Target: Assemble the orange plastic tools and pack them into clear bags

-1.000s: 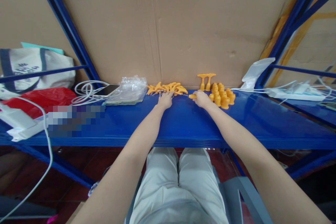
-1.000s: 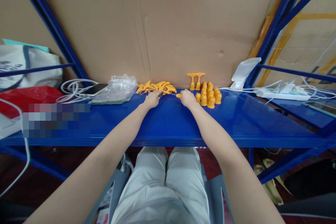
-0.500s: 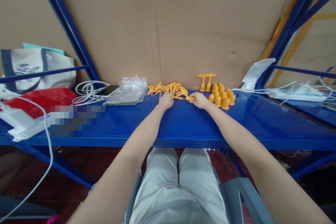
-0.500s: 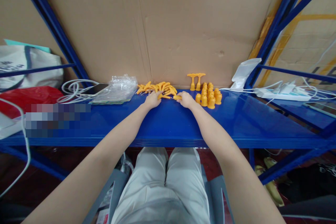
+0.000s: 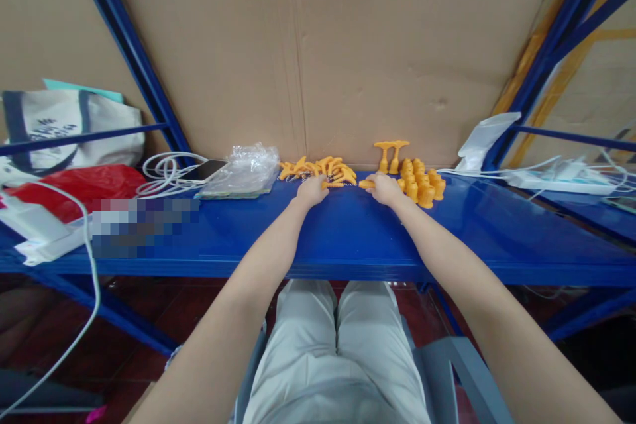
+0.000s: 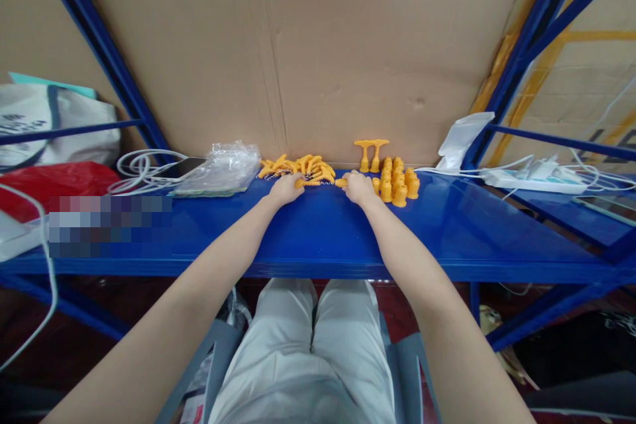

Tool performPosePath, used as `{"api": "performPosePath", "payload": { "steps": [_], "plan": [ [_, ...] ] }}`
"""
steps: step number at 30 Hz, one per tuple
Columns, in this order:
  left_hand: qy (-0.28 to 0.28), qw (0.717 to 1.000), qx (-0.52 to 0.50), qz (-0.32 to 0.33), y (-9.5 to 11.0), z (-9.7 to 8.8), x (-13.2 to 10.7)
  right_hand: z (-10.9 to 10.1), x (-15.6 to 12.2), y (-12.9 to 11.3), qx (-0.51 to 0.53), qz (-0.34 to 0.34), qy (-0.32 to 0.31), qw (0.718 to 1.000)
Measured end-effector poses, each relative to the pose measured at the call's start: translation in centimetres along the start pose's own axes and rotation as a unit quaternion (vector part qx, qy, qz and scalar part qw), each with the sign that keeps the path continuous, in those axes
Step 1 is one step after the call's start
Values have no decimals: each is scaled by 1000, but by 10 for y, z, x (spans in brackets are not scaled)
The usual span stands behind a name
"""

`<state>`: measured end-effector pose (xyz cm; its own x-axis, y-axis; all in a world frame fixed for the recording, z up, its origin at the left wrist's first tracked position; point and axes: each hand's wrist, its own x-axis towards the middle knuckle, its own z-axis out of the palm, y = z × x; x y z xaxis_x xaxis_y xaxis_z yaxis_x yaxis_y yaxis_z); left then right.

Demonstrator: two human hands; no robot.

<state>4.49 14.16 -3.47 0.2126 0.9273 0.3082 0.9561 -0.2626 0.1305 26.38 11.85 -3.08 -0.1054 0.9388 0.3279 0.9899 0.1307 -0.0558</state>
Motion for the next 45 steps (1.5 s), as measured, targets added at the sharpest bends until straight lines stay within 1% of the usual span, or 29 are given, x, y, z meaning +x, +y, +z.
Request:
{"api": "performPosePath", "payload": {
  "steps": [3, 6, 11, 15, 22, 25, 27, 29, 31, 35, 38, 41, 45],
  "plan": [
    [7, 1000, -1, 0, -1, 1, 0, 0, 0, 0, -2, 12, -3, 1000],
    [18, 1000, -12, 10, -2, 1, 1, 3, 2, 0, 24, -2, 9, 1000],
    [28, 997, -46, 58, 2, 2, 2, 10, 7, 1, 78, -73, 36, 994],
    [37, 991, -85, 93, 5, 3, 2, 11, 8, 0, 112, -122, 48, 985],
    [39, 980, -165, 102, 0, 5, 4, 10, 8, 3, 146, -133, 47, 979],
    [26, 980, -166, 105, 0, 6, 3, 12, 12, 7, 169, -145, 58, 973],
    [20, 984, -146, 106, 0, 5, 1, 14, 16, 10, 190, -154, 60, 968],
    [21, 988, -115, 103, 1, 3, -1, 15, 18, 13, 223, -146, 61, 962],
    [28, 991, -85, 99, 3, 0, -3, 16, 19, 17, 280, -122, 58, 951],
    [43, 993, -51, 93, 5, -6, -8, 12, 16, 21, 414, -75, 29, 907],
    [50, 994, -44, 92, 7, -10, -9, 3, 10, 19, 483, -26, -9, 875],
    [49, 994, -43, 89, 7, -10, -10, -6, 4, 12, 519, 14, -41, 854],
    [48, 994, -44, 87, 6, -10, -9, -12, -1, 5, 536, 40, -61, 841]
  ]
}}
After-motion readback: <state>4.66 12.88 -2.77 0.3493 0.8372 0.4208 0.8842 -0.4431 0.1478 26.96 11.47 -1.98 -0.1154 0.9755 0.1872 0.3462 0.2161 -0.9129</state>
